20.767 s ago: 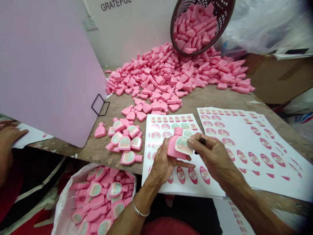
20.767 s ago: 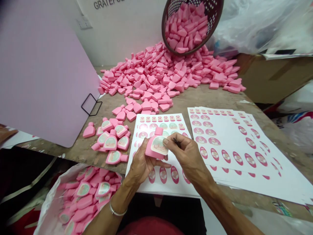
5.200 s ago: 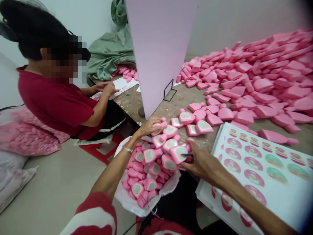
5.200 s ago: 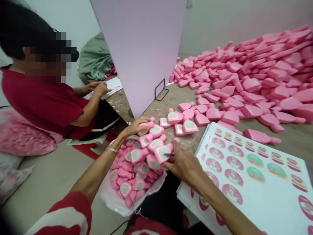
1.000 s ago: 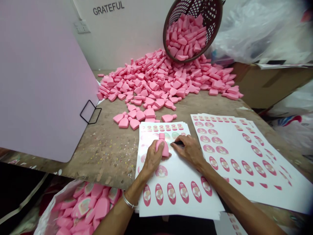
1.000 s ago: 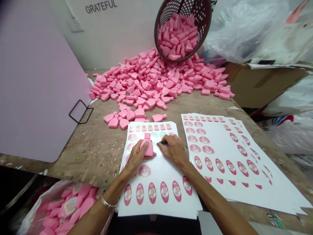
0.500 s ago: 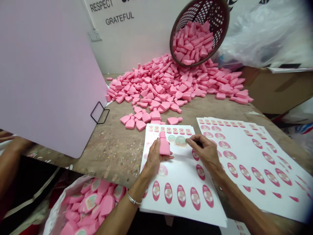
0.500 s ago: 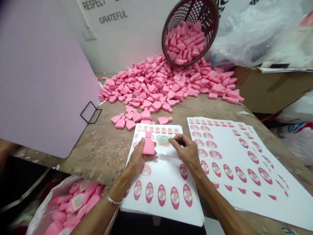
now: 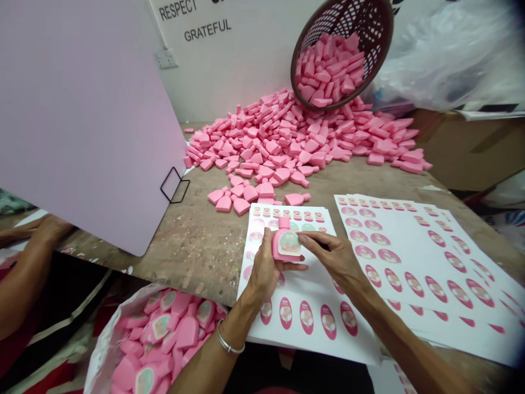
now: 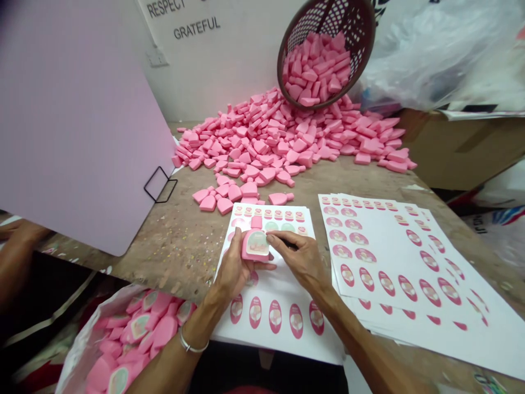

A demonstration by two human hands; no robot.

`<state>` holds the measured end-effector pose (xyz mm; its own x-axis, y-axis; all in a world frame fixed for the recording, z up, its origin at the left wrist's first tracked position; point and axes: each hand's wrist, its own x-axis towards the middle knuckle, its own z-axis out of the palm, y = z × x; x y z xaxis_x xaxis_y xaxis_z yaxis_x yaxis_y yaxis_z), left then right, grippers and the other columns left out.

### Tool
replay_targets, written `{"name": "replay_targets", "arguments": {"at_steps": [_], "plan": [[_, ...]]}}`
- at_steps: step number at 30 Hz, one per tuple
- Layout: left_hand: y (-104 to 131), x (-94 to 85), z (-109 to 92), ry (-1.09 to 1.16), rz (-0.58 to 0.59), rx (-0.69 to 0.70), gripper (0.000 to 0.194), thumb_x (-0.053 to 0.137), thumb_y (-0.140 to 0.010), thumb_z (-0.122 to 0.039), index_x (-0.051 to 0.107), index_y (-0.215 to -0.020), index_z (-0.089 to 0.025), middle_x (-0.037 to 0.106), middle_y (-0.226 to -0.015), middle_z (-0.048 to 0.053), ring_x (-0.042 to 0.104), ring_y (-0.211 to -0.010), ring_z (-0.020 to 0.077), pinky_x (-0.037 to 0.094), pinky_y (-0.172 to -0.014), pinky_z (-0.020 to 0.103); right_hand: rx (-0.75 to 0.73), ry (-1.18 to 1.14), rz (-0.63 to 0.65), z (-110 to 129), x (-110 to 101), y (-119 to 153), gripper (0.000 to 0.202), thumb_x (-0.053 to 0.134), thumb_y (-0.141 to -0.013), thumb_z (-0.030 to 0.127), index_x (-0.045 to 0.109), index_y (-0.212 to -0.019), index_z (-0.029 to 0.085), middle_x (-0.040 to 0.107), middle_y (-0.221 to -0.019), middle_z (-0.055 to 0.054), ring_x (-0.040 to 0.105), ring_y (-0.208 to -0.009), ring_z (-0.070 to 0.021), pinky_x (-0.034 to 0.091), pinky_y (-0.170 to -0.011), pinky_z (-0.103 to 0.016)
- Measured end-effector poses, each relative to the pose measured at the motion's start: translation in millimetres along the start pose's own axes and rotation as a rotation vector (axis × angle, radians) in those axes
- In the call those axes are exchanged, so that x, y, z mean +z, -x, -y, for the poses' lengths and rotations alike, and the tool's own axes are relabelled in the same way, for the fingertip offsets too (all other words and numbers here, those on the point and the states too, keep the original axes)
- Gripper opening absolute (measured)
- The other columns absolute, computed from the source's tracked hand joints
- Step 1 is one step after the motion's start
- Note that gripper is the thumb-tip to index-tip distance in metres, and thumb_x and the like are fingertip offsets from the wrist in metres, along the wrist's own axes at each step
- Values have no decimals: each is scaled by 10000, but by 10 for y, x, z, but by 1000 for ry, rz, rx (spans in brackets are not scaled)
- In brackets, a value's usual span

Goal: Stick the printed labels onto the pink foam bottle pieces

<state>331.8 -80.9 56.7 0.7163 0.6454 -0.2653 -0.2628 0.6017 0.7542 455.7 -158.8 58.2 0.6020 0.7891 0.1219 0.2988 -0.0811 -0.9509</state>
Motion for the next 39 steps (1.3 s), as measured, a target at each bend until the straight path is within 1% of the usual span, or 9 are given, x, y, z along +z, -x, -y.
{"name": "replay_targets", "arguments": {"at_steps": [9, 24, 26, 29, 31, 34, 36, 38, 39], "plan": [[40, 17, -22, -11, 16, 14, 553, 375, -909, -592, 635, -1075, -133, 694, -948, 108, 680, -779, 206, 603, -652, 357, -20, 1, -15, -20, 22, 34, 274, 676, -770, 460, 761, -905, 237, 745, -918, -39, 676, -866, -234, 533, -793, -372], [70, 35, -59, -35, 33, 27, 563, 430, -865, -629, 637, -1021, -129, 675, -928, 107, 667, -818, 224, 599, -670, 367, -68, 47, -70, 47, 56, 41, 274, 670, -765, 471, 753, -861, 228, 736, -861, -44, 662, -787, -216, 537, -729, -360], [75, 27, -57, -73, 61, 47, 494, 531, -835, -584, 620, -1025, -137, 660, -939, 96, 664, -805, 217, 598, -672, 370, -78, 63, -73, 67, 69, 44, 284, 661, -770, 479, 746, -857, 222, 732, -856, -45, 655, -774, -208, 532, -708, -345], [79, -11, -34, -161, 112, 117, 418, 678, -776, -435, 576, -1073, -160, 622, -947, 63, 655, -786, 193, 596, -681, 367, -94, 141, -82, 80, 62, 48, 308, 638, -785, 489, 725, -910, 222, 722, -864, -47, 641, -733, -189, 517, -668, -322], [83, -44, -18, -180, 116, 142, 417, 694, -769, -371, 548, -1099, -161, 599, -931, 50, 645, -781, 179, 594, -682, 362, -110, 304, -112, 68, 26, 43, 344, 642, -771, 506, 712, -963, 229, 710, -845, -58, 636, -726, -202, 510, -679, -347], [102, -71, -25, -116, 92, 118, 354, 670, -789, -306, 532, -1076, -151, 586, -891, 39, 621, -790, 160, 589, -700, 357, -106, 548, -196, 39, -41, 10, 477, 711, -672, 557, 695, -1013, 224, 693, -835, -86, 639, -790, -270, 501, -734, -433], [124, -59, -53, -63, 116, 63, 321, 670, -776, -248, 537, -1052, -153, 595, -882, 32, 614, -801, 151, 582, -737, 369, -88, 450, -147, 35, -44, -30, 530, 714, -661, 570, 664, -1060, 225, 691, -956, -98, 646, -862, -275, 511, -761, -429], [147, -38, -83, -37, 188, -2, 333, 670, -747, -186, 547, -1056, -163, 611, -866, 21, 623, -799, 151, 568, -790, 398, -76, 235, -30, 54, 12, -75, 533, 702, -687, 553, 627, -1105, 231, 667, -1083, -91, 647, -926, -245, 525, -779, -376], [156, -31, -93, -29, 227, -26, 349, 662, -732, -155, 553, -1063, -169, 619, -852, 15, 631, -794, 154, 558, -816, 415, -58, 156, 11, 69, 58, -96, 534, 702, -689, 544, 619, -1110, 226, 663, -1084, -87, 646, -929, -233, 529, -772, -354]]}}
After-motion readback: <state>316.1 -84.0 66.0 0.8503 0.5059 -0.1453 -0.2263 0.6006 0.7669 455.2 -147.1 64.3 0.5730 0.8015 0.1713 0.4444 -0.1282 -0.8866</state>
